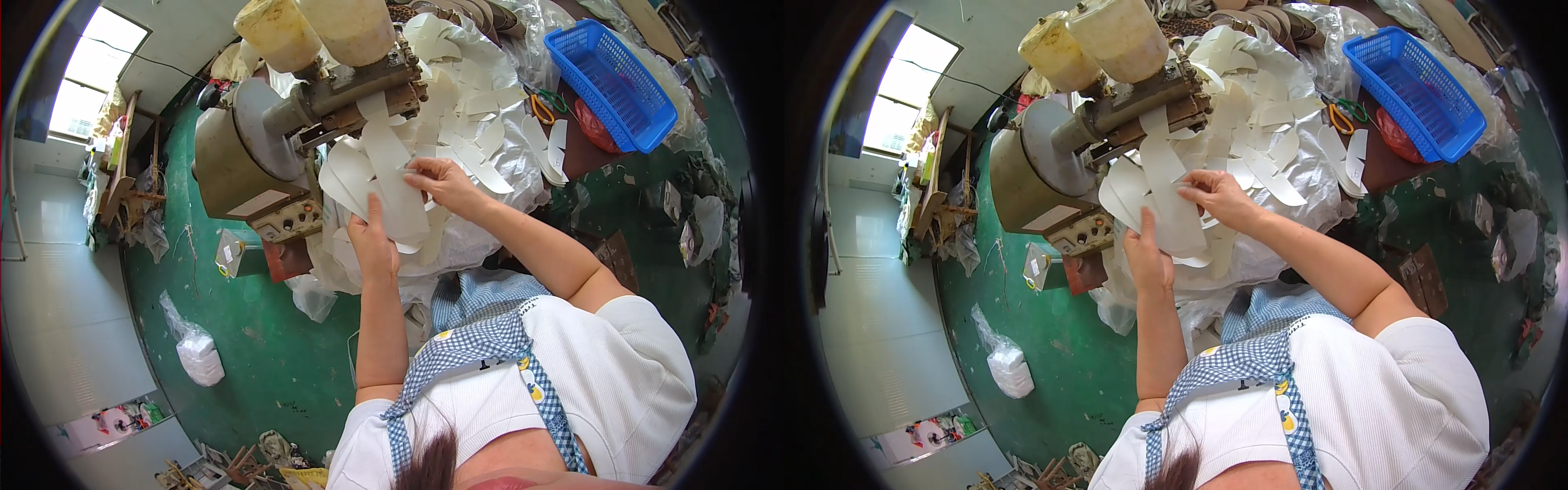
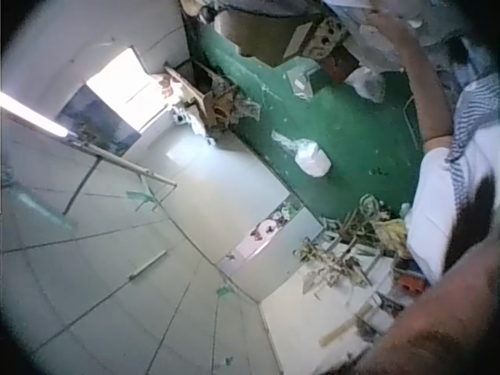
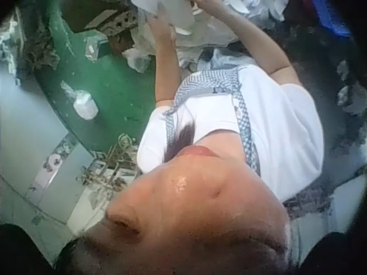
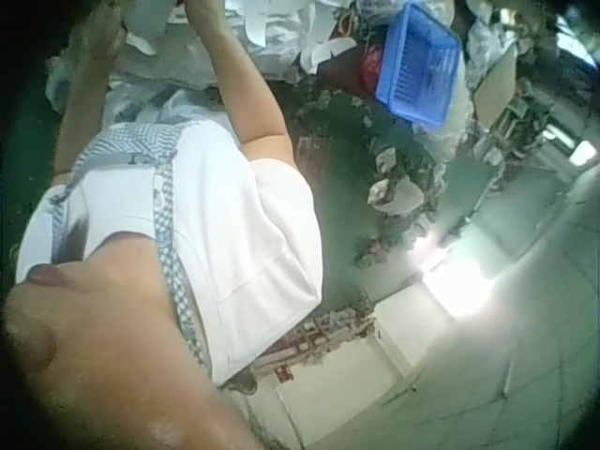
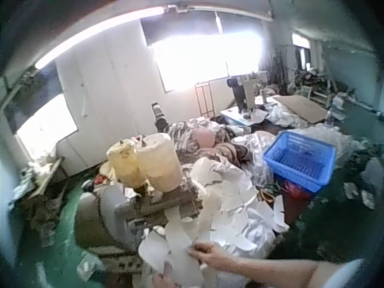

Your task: The person adjusts the glue containers on a cementing machine, feeds foam shoe inserts through the machine roller to apply adhesive, and joins the pieces together by hand.

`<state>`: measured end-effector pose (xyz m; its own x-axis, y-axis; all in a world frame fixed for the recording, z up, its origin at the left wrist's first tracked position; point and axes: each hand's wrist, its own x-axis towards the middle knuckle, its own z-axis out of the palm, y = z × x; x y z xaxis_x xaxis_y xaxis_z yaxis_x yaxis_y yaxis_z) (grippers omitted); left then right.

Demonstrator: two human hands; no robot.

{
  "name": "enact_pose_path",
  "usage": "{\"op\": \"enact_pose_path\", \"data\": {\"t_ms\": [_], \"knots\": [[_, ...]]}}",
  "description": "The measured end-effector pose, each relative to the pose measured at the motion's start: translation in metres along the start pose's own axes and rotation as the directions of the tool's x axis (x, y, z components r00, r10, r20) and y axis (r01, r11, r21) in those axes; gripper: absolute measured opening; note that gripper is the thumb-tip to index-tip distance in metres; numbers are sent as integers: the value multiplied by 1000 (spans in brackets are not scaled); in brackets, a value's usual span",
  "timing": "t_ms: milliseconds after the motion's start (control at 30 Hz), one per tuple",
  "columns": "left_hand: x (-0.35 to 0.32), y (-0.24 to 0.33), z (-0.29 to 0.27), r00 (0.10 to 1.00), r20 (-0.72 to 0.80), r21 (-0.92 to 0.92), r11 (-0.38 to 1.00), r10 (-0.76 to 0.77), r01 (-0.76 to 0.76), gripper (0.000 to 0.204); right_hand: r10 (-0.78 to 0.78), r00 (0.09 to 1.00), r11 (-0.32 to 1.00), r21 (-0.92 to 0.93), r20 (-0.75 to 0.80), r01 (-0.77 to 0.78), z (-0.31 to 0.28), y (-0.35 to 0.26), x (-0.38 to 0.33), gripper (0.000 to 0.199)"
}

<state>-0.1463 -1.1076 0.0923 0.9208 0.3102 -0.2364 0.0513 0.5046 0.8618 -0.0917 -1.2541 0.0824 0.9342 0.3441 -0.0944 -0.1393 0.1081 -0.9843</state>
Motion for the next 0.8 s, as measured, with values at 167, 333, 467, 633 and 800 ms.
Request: {"op": "enact_pose_path", "data": {"t_ms": [167,333,467,633,800], "knots": [[0,7,-17,994,110,-17,1000,23,-21,31,2,999,998,-69,-49,-6,-27,-2,11,19],[-7,-3,-29,997,-35,42,997,72,-71,31,203,974,979,-11,-104,-206,-43,6,35,20],[-3,-6,-13,995,-77,82,995,59,-52,32,209,966,974,118,-149,-193,-47,8,70,21],[3,-16,1,992,-93,61,995,90,-84,40,441,881,896,141,-172,-421,-29,5,48,48],[0,-9,10,998,-51,-18,999,47,-48,29,0,1000,1000,14,-13,0,2,12,-11,17]]}}
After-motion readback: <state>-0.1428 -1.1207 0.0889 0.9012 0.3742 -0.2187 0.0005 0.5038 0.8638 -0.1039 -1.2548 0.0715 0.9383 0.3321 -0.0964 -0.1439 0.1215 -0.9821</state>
